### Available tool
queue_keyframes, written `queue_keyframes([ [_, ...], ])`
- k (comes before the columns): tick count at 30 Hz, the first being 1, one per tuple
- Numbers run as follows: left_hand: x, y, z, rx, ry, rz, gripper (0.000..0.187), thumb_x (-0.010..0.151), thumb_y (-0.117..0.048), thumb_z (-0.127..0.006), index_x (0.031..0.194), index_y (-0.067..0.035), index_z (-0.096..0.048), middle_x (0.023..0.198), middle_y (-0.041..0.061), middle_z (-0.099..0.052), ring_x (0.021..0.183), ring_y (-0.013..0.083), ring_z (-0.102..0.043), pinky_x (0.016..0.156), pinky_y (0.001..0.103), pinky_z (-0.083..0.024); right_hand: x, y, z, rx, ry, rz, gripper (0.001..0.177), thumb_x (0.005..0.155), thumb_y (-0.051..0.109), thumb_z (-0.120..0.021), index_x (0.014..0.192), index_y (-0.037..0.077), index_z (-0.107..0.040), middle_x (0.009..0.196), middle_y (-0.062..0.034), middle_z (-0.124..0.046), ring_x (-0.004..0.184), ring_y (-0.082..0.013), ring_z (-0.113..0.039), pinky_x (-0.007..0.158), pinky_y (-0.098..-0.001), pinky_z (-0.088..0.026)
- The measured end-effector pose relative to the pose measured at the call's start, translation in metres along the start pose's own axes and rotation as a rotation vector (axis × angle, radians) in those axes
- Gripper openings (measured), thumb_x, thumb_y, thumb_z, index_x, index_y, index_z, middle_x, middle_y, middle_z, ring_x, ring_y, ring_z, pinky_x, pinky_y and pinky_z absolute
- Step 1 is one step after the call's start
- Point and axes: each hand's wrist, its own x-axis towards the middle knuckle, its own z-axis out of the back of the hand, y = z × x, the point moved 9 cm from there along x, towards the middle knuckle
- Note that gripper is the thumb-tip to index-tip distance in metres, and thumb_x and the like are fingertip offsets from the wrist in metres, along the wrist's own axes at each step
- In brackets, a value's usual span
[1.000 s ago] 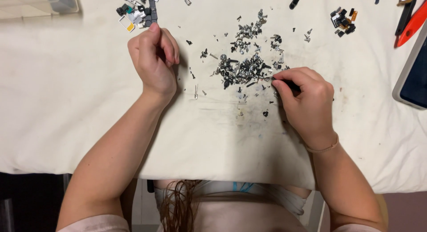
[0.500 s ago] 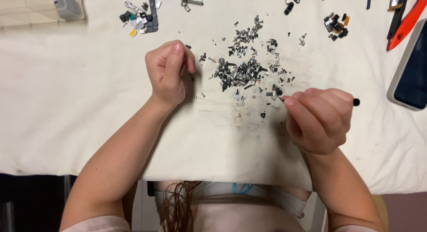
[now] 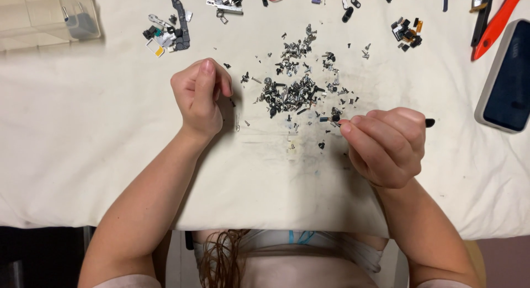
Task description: The person uses tweezers to pick up and sort small screws and fasteners on a white tablecloth. They occasionally use their fingers to move the pile or inspect individual pieces. The task involves organizing the hardware into smaller groups.
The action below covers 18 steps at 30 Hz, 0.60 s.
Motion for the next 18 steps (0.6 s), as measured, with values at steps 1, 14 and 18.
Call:
queue_keyframes([
  [1,0.002,-0.007,-0.001,0.000,0.001,0.000,0.059,0.109,-0.028,-0.041,0.056,-0.010,-0.058,0.050,0.005,-0.054,0.046,0.0119,-0.038,0.049,0.023,-0.037,0.000,-0.001,-0.001,0.000,0.000,0.000,0.004,0.096,0.006,-0.084,0.093,0.007,-0.085,0.088,-0.0092,-0.075,0.074,-0.0253,-0.060,0.064,-0.0362,-0.049],
  [14,0.000,-0.056,-0.020,0.223,0.152,-0.204,0.029,0.103,-0.006,-0.054,0.076,0.000,-0.062,0.076,0.011,-0.065,0.068,0.0223,-0.058,0.065,0.032,-0.045,-0.008,-0.081,-0.004,-0.180,0.248,-0.256,0.010,0.102,-0.018,-0.069,0.099,-0.010,-0.075,0.096,-0.0218,-0.069,0.084,-0.0379,-0.060,0.082,-0.0460,-0.045],
  [18,0.001,-0.040,-0.011,0.205,0.088,-0.082,0.032,0.103,-0.003,-0.053,0.072,0.000,-0.061,0.073,0.011,-0.065,0.070,0.0216,-0.062,0.068,0.031,-0.049,-0.074,-0.159,0.012,-0.323,0.331,-0.536,0.011,0.099,-0.013,-0.081,0.103,-0.002,-0.081,0.101,-0.0141,-0.074,0.095,-0.0325,-0.062,0.082,-0.0400,-0.050],
])
